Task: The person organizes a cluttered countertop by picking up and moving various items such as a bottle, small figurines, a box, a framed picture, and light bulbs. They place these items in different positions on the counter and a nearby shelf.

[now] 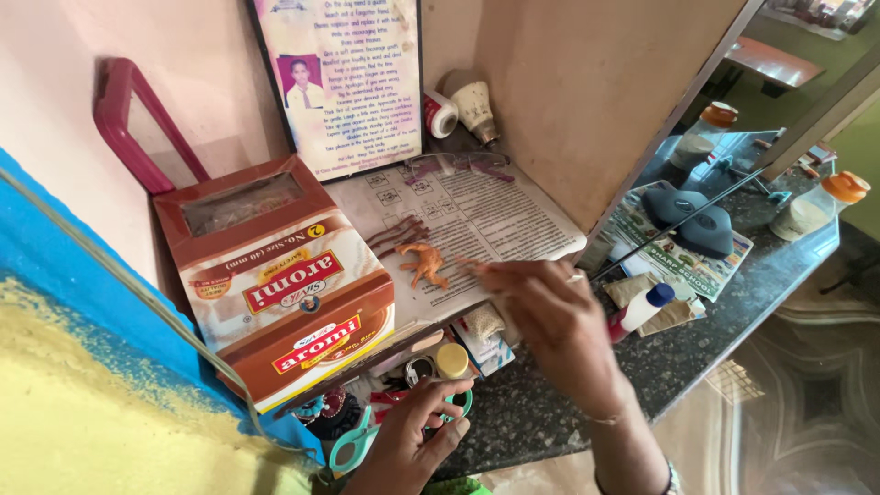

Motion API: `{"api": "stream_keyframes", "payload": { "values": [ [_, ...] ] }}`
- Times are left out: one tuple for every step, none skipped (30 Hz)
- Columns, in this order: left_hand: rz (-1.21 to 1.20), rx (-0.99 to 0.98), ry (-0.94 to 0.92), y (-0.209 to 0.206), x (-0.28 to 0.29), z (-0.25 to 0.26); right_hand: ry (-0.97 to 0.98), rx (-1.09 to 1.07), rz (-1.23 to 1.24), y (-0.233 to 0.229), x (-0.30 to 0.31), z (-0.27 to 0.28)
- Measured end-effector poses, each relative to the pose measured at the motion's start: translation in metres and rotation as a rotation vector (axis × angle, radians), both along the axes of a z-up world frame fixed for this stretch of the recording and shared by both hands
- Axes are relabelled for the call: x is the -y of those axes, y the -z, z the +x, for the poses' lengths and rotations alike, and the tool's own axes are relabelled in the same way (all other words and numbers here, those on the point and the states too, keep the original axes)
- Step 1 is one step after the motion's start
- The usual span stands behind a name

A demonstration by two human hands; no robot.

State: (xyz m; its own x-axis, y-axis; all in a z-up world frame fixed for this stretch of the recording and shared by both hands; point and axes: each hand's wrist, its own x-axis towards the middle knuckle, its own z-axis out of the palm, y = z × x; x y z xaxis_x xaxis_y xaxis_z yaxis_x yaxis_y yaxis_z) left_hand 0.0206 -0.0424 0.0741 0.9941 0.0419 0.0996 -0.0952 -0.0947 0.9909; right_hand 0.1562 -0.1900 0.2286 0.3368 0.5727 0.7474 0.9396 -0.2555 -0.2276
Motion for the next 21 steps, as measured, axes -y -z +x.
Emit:
{"api": "stream_keyframes", "payload": {
  "values": [
    [-0.016,-0.015,0.007,0.0,-0.001,0.001,0.041,-0.071,0.046,0.005,0.008,0.003],
    [-0.045,-0.014,0.003,0.0,0.0,0.002,0.086,-0.142,0.088,0.01,0.018,0.005],
    [-0.075,-0.013,-0.001,0.0,0.001,0.005,0.131,-0.214,0.131,0.017,0.027,0.008],
    [-0.105,-0.01,-0.003,0.0,0.002,0.008,0.177,-0.273,0.214,0.025,0.033,0.011],
    [-0.106,-0.026,0.006,0.001,0.002,0.013,0.224,-0.332,0.297,0.037,0.038,0.013],
    [-0.11,-0.045,0.019,0.002,0.004,0.017,0.274,-0.392,0.378,0.051,0.044,0.014],
    [-0.113,-0.064,0.031,0.003,0.006,0.02,0.266,-0.506,0.48,0.066,0.05,0.016],
    [-0.085,-0.067,0.055,0.005,0.008,0.025,0.257,-0.616,0.581,0.083,0.057,0.018],
    [-0.057,-0.069,0.078,0.008,0.011,0.028,0.248,-0.724,0.683,0.102,0.066,0.02],
    [-0.027,-0.07,0.101,0.011,0.013,0.031,0.254,-0.752,0.618,0.122,0.075,0.021],
    [-0.078,-0.112,0.147,0.014,0.016,0.032,0.26,-0.78,0.552,0.145,0.085,0.02],
    [-0.125,-0.153,0.192,0.017,0.019,0.035,0.264,-0.807,0.49,0.169,0.094,0.02],
    [-0.171,-0.195,0.237,0.02,0.022,0.037,0.29,-0.923,0.442,0.195,0.101,0.022],
    [-0.174,-0.195,0.243,0.023,0.024,0.036,0.318,-1.043,0.394,0.221,0.108,0.023],
    [-0.177,-0.196,0.249,0.027,0.026,0.036,0.402,-1.107,0.394,0.247,0.119,0.027],
    [-0.181,-0.196,0.255,0.031,0.028,0.036,0.486,-1.17,0.391,0.271,0.131,0.03],
    [-0.163,-0.203,0.262,0.034,0.028,0.036,0.57,-1.232,0.388,0.294,0.143,0.034],
    [-0.145,-0.21,0.268,0.037,0.028,0.035,0.583,-1.208,0.443,0.315,0.154,0.038],
    [-0.127,-0.215,0.275,0.039,0.029,0.034,0.595,-1.183,0.499,0.333,0.165,0.042],
    [-0.117,-0.231,0.267,0.04,0.028,0.035,0.604,-1.156,0.554,0.348,0.176,0.048],
    [-0.107,-0.246,0.26,0.041,0.027,0.034,0.648,-1.121,0.535,0.359,0.187,0.055]
  ]
}}
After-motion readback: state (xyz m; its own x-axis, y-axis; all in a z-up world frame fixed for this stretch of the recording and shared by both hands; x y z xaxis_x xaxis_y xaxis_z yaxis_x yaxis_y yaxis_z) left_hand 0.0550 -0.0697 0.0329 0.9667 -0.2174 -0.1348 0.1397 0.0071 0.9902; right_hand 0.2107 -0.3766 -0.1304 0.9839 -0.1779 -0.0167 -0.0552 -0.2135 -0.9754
